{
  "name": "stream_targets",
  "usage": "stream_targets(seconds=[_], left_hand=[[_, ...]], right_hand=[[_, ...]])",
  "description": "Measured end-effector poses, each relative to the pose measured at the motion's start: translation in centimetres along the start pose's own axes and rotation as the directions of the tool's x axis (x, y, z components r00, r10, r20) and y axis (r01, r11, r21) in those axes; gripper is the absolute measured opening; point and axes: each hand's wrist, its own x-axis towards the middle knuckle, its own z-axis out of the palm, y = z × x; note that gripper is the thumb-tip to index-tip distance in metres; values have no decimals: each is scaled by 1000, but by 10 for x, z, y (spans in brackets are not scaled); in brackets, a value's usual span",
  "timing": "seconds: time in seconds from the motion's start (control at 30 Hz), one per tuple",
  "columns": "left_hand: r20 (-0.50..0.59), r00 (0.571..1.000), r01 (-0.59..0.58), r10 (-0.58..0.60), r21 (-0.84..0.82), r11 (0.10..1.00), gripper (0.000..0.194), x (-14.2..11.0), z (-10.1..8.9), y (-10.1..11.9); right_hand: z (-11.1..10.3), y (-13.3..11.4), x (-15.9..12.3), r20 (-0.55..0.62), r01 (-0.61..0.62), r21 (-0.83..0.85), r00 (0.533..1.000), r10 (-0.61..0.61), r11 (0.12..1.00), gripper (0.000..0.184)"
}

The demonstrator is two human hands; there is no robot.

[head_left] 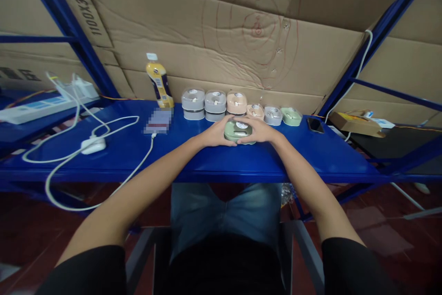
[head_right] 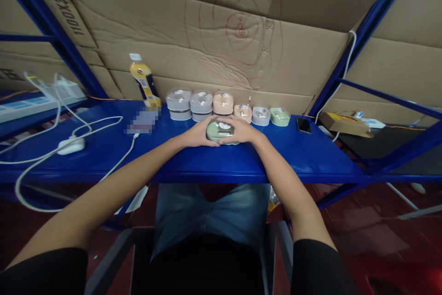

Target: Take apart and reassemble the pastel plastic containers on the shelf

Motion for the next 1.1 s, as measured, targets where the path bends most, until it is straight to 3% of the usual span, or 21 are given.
stream_targets(seconds=[0.1,0.33,0.47,0.57,0.7,0.77,0.8,0.83,0.93,0.97,1.0,1.1], left_hand=[[9,1000,29,-29,-44,999,114,-1,-2,-2],[42,994,105,-103,-46,993,115,-2,-2,0],[9,995,96,-95,-77,992,110,-4,-5,5],[-48,993,102,-111,-167,981,105,-6,-9,12],[-196,963,142,-186,-218,966,98,-5,-14,12],[-222,956,153,-194,-189,970,95,-4,-15,8],[-213,958,159,-192,-162,974,94,-4,-14,6],[-197,962,166,-190,-132,977,93,-5,-13,5],[-150,972,172,-180,-64,983,91,-5,-9,4],[-140,974,170,-176,-54,984,91,-5,-8,5],[-131,976,170,-175,-51,984,92,-5,-7,6],[-109,976,185,-188,-40,982,92,-5,-6,10]], right_hand=[[-2,6,-2,39,-43,22,998,42,999,113],[-4,7,-3,82,-93,53,993,88,994,116],[-5,5,-5,72,-89,95,994,83,991,116],[-10,2,-8,-16,-105,176,994,110,979,114],[-30,4,-12,-267,-107,208,950,162,972,108],[-44,15,-16,-437,-193,125,870,229,973,100],[-51,24,-18,-540,-280,69,796,272,958,97],[-58,34,-21,-648,-394,19,695,312,919,95],[-74,73,-34,-871,-733,24,318,373,680,91],[-78,86,-40,-890,-784,54,243,385,619,90],[-80,97,-45,-896,-819,73,197,399,568,88],[-82,121,-56,-871,-872,44,206,446,487,84]])
